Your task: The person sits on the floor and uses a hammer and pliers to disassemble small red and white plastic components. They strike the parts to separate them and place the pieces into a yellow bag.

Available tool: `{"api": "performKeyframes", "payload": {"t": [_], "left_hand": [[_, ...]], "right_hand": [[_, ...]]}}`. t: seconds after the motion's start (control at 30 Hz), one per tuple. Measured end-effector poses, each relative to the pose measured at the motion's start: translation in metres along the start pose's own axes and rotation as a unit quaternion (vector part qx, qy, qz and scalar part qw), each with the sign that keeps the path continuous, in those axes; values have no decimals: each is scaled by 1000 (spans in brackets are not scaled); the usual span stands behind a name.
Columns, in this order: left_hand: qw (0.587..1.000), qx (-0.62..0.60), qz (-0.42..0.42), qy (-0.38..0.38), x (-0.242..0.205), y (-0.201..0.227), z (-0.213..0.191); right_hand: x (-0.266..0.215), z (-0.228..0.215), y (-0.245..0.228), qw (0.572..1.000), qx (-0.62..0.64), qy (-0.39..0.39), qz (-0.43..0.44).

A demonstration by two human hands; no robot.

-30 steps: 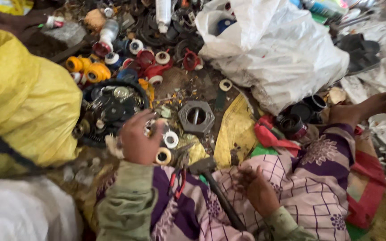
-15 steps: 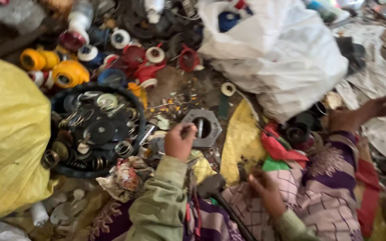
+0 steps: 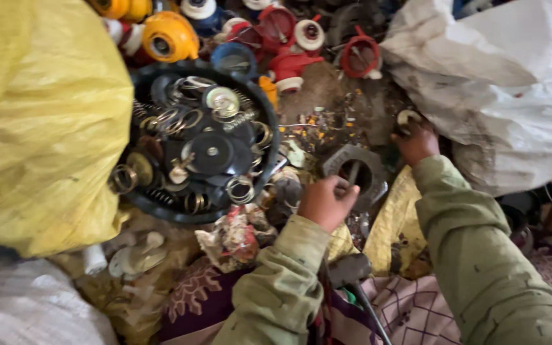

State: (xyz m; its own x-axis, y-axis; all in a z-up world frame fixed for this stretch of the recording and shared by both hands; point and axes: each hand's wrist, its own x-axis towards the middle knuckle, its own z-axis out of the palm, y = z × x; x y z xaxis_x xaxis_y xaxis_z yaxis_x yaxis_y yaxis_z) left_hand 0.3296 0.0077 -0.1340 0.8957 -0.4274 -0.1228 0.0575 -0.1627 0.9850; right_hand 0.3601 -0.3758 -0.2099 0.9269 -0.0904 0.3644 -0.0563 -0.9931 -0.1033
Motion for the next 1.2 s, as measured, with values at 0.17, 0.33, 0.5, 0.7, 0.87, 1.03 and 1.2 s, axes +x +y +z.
{"api": "performKeyframes", "payload": {"t": [0.17,0.33,0.5,0.7,0.87,1.03,1.2], "left_hand": [[993,82,-24,-82,-8,6,10],[927,233,8,-293,-30,4,39],[930,232,83,-271,-31,-11,48],[955,151,96,-235,-36,-6,48],[949,198,95,-225,-31,5,34],[970,151,-10,-193,-29,15,14],[974,135,0,-180,-23,23,0]], "right_hand": [[-1,-35,-37,995,-2,-89,34],[1,-135,-171,933,292,-66,198],[-11,-199,-300,945,301,-112,52],[-16,-202,-342,894,370,-247,49],[2,-181,-304,927,269,-233,119],[41,-135,-235,978,103,-173,48],[92,-85,-191,995,0,-62,-77]]}}
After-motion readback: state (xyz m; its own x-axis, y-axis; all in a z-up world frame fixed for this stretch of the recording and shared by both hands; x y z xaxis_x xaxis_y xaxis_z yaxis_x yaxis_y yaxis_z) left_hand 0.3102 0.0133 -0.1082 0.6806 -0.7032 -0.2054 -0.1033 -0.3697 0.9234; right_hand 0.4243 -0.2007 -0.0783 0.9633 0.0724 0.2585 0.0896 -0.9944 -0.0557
